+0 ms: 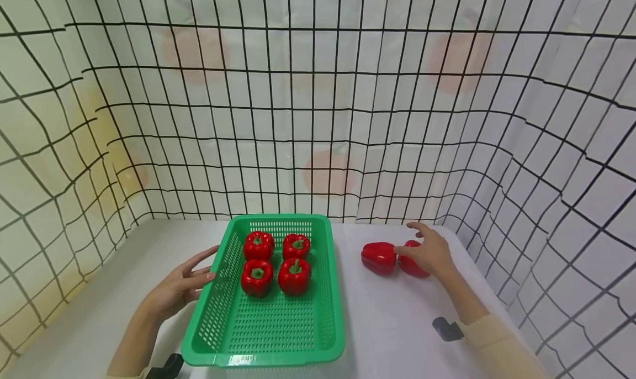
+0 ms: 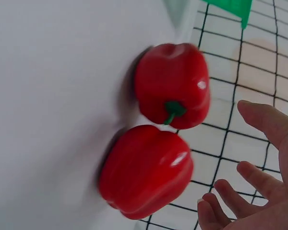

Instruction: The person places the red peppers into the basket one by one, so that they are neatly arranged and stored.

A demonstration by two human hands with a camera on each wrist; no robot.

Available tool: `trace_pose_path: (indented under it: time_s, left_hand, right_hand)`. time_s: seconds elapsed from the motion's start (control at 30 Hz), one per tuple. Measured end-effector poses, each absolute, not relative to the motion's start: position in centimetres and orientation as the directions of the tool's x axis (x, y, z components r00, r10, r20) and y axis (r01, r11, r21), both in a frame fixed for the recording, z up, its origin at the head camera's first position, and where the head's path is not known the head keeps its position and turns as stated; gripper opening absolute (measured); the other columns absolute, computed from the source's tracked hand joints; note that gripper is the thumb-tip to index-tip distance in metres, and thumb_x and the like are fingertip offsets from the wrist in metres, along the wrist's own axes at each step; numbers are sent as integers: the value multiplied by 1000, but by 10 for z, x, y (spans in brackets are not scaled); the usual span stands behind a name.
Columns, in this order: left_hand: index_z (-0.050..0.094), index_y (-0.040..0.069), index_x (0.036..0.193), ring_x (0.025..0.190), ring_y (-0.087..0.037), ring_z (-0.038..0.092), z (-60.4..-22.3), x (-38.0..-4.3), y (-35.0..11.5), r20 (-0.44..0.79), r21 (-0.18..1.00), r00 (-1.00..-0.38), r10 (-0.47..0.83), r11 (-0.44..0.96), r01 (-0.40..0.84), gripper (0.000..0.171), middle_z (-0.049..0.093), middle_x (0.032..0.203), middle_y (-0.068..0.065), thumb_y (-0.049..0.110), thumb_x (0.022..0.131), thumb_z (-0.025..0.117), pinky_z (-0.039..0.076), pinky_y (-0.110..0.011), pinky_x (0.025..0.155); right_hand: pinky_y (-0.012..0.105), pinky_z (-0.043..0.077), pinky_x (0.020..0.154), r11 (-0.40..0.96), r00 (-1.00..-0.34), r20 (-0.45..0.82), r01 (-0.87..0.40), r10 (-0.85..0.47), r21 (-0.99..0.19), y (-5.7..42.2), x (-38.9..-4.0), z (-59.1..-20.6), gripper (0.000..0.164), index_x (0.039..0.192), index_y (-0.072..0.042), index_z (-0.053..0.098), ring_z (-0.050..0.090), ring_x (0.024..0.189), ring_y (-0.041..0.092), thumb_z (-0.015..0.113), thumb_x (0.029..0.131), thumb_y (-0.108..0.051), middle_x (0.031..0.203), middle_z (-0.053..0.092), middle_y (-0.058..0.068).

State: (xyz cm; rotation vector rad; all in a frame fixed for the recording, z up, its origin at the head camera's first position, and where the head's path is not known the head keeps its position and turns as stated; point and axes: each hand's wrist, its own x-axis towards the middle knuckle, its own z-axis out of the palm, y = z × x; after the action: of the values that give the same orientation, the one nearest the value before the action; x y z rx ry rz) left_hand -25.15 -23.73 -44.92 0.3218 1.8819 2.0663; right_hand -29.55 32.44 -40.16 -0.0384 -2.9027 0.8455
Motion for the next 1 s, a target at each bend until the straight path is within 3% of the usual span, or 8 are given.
trace_pose_path:
  time_s: [0.33,0.5,1.0]
  left_hand:
    - [15,20,164,118,-37,68,-449,-252,-239,-41,994,-914,404,-77,-78,79,43,156,-24,12,101,61,57,-49,94]
    - [16,21,164,119,-38,67,-451,-252,-239,-52,992,-917,396,-83,-92,79,44,156,-22,11,101,62,57,-50,94]
    - [16,20,164,120,-38,67,-452,-253,-241,-43,992,-914,403,-88,-85,79,39,158,-25,11,101,61,57,-50,95]
  right_hand:
    - [58,61,84,848,-997,51,23,59,-529,333,-310,-413,93,154,-6,37,41,127,56,84,79,-33,143,43,37]
    - [61,59,88,841,-998,11,48,64,-539,339,-312,-419,90,154,-5,35,39,128,57,82,82,-31,146,39,38]
    - [65,56,90,861,-996,-29,91,88,-500,350,-315,-438,88,152,-3,37,42,124,58,79,83,-35,141,42,40]
